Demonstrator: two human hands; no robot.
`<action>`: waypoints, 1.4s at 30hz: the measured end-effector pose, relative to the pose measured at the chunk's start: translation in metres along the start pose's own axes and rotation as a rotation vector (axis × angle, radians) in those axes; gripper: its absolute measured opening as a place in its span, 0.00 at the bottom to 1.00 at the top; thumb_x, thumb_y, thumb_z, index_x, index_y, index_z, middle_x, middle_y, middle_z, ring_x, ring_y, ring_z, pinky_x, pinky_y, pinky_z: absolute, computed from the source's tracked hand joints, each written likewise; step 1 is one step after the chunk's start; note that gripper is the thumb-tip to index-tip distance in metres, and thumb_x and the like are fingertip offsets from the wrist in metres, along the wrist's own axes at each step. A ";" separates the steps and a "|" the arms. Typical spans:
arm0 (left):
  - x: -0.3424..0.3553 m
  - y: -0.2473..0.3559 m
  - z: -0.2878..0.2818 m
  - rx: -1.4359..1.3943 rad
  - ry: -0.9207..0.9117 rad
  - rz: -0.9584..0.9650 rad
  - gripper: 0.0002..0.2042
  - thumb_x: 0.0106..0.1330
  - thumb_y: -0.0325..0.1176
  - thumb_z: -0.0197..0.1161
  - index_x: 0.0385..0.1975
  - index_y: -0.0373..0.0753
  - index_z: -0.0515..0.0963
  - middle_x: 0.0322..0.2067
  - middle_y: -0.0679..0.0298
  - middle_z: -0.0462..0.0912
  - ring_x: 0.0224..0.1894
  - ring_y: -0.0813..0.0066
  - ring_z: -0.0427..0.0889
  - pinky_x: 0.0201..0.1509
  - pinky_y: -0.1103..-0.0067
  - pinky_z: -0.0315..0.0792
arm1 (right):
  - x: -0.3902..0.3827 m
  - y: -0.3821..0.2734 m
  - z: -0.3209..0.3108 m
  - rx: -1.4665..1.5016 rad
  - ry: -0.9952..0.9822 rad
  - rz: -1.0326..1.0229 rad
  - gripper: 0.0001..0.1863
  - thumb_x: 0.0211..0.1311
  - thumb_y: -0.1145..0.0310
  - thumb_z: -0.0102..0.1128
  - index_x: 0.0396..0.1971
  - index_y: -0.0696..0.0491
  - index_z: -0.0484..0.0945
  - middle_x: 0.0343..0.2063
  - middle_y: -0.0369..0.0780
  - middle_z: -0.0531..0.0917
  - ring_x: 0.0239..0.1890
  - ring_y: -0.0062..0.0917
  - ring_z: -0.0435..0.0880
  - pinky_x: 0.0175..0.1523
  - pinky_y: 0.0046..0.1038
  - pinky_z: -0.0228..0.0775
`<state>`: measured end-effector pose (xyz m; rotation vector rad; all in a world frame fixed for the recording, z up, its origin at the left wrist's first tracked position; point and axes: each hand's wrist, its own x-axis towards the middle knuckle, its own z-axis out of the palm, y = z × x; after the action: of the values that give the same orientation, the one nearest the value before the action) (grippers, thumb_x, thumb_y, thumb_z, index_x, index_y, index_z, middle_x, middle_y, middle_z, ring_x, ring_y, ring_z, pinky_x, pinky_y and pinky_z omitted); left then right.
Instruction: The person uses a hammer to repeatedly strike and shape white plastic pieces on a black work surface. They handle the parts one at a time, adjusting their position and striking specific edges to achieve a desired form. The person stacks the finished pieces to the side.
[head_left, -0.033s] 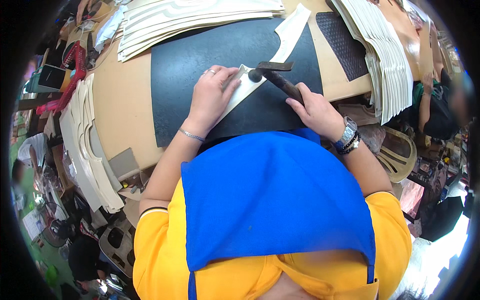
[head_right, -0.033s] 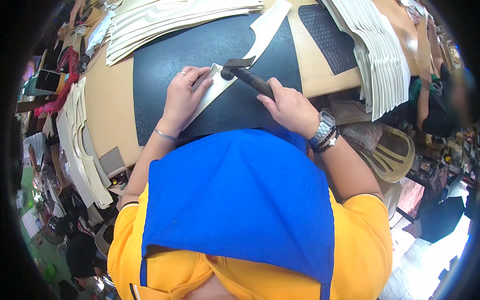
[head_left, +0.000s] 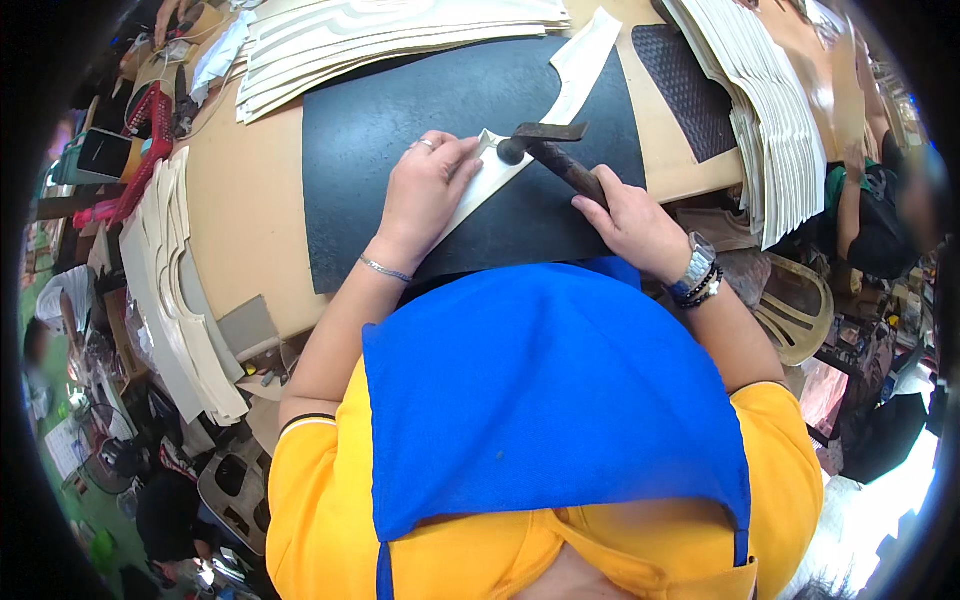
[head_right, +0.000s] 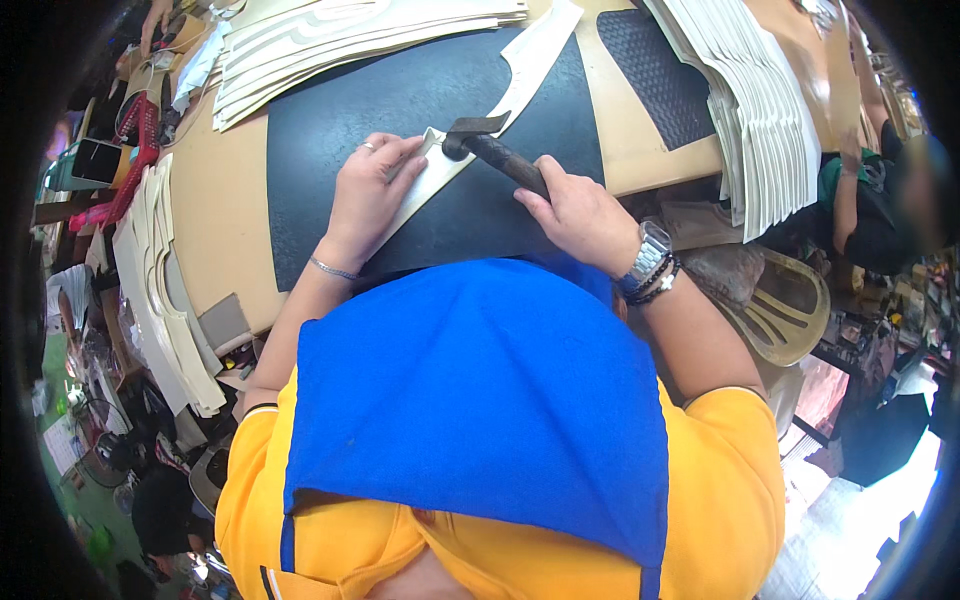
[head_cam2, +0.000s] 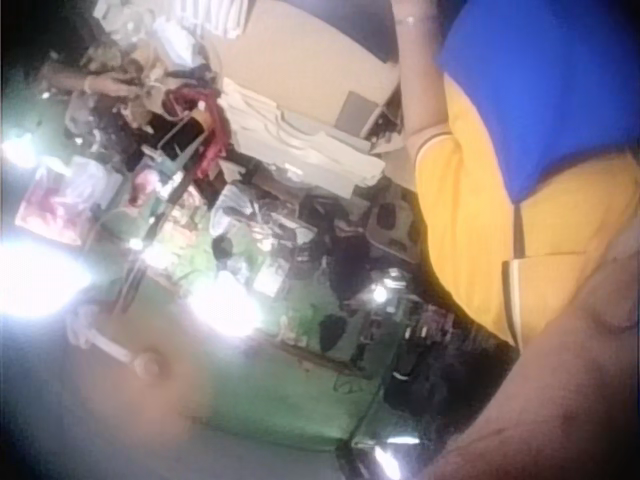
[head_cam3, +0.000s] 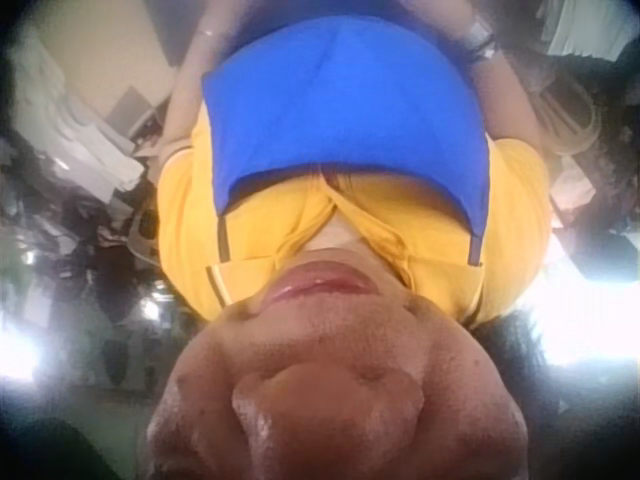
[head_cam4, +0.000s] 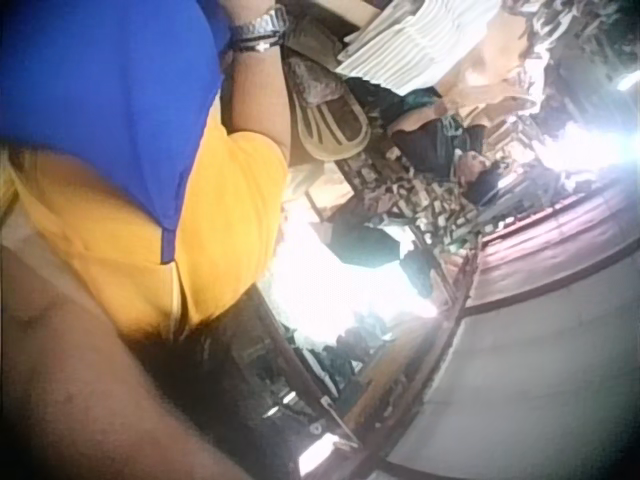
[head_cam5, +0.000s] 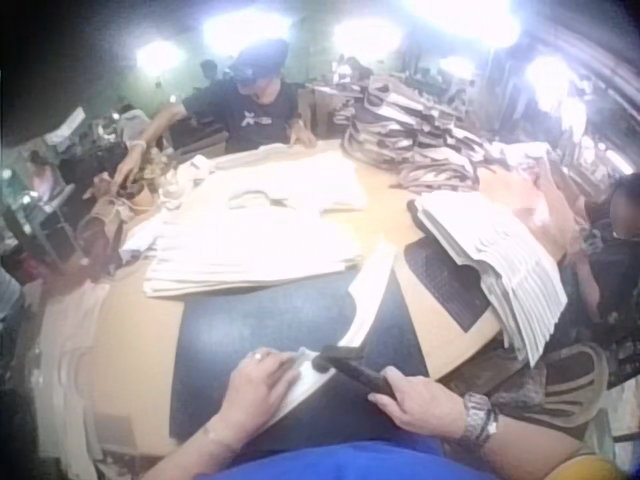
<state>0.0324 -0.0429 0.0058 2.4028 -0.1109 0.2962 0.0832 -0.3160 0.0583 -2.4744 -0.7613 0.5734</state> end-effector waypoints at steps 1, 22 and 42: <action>0.000 0.000 0.002 -0.030 -0.010 0.000 0.14 0.66 0.34 0.65 0.50 0.41 0.82 0.44 0.56 0.81 0.46 0.56 0.81 0.50 0.68 0.77 | 0.000 -0.001 -0.002 0.003 -0.005 -0.014 0.17 0.73 0.57 0.55 0.43 0.57 0.67 0.24 0.56 0.81 0.31 0.56 0.82 0.35 0.51 0.72; -0.025 0.005 -0.031 -0.044 -0.138 -0.047 0.15 0.63 0.23 0.60 0.50 0.35 0.81 0.40 0.54 0.80 0.42 0.55 0.81 0.50 0.69 0.75 | 0.032 -0.020 -0.009 -0.077 -0.001 -0.184 0.18 0.72 0.53 0.54 0.46 0.55 0.69 0.31 0.53 0.83 0.37 0.51 0.83 0.40 0.48 0.74; -0.063 0.002 -0.048 -0.089 -0.030 -0.192 0.06 0.61 0.28 0.72 0.33 0.33 0.84 0.29 0.61 0.82 0.30 0.72 0.83 0.36 0.77 0.76 | 0.030 -0.037 0.009 -0.049 -0.039 -0.308 0.19 0.72 0.51 0.53 0.46 0.53 0.70 0.32 0.51 0.84 0.35 0.50 0.84 0.41 0.46 0.76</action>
<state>-0.0377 -0.0131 0.0267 2.3085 0.0915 0.1628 0.0863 -0.2678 0.0640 -2.3302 -1.1568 0.4940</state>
